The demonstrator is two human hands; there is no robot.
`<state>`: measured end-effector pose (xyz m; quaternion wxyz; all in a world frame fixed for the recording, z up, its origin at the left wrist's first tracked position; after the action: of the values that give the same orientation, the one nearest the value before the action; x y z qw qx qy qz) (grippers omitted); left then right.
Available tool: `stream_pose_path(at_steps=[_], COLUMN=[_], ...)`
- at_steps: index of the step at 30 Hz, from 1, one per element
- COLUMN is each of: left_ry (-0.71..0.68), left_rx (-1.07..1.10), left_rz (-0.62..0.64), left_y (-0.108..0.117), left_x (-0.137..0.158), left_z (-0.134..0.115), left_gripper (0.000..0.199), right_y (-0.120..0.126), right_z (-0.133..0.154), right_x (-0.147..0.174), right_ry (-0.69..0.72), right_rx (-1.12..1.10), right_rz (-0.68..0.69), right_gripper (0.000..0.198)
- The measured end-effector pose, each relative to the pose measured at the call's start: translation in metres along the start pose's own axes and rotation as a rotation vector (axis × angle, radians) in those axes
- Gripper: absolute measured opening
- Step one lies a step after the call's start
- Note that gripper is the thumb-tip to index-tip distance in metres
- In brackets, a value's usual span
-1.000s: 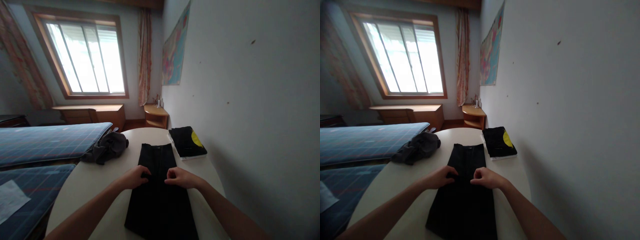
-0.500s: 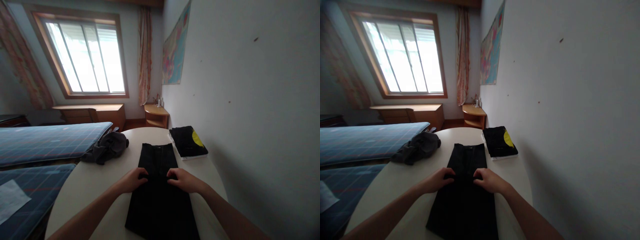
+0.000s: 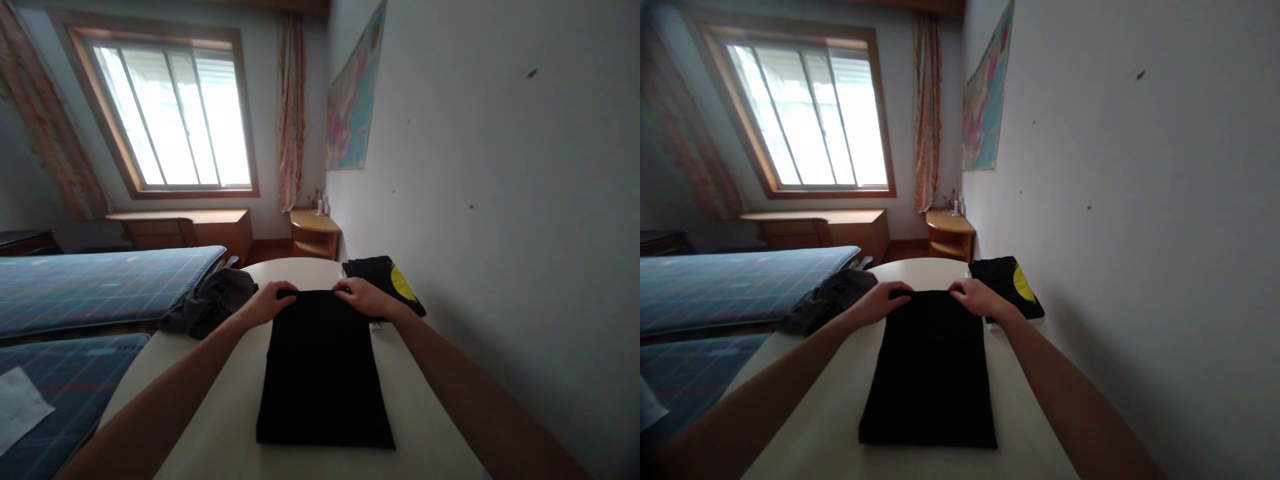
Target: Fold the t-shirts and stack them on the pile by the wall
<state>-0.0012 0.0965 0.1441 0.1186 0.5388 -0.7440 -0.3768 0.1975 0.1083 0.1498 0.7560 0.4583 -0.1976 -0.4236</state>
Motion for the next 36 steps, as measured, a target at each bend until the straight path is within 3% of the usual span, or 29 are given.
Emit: stream_pose_path(at_steps=[9, 14, 18, 22, 29, 36], left_ry=[0.118, 0.193, 0.223, 0.196, 0.254, 0.258], left_rx=[-0.014, -0.060, -0.118, -0.184, -0.313, -0.366], left_rz=[-0.188, -0.264, -0.211, -0.121, -0.067, -0.006], left_y=[0.001, -0.015, -0.047, -0.068, -0.064, -0.057], left_x=[-0.063, -0.074, -0.064, -0.050, -0.014, 0.046], left_z=[0.060, 0.097, 0.116, 0.113, 0.099, 0.089], left_gripper=[0.031, 0.031, 0.046, 0.053, 0.057, 0.033], right_y=[0.007, -0.011, -0.045, -0.071, -0.091, -0.102], right_z=[-0.045, -0.075, -0.094, -0.102, -0.074, -0.039], right_x=[-0.060, -0.078, -0.084, -0.084, -0.063, -0.018], right_ry=[-0.129, -0.243, -0.305, -0.333, -0.245, -0.093], right_rx=[0.173, 0.266, 0.328, 0.361, 0.333, 0.242], right_rz=[0.006, 0.011, 0.040, 0.031, 0.046, 0.145], right_gripper=[0.029, 0.028, 0.027, 0.029, 0.030, 0.023])
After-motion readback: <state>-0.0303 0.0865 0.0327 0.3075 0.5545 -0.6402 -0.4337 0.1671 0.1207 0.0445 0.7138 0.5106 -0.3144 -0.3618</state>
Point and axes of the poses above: each hand's wrist, its own x-axis away from the middle knuckle, its own y-axis out of the back of the hand, z = x × y, the point moved 9 cm from there along -x, towards the middle knuckle, and after that the axes turned 4 degrees about z, right-handed, at the moved point
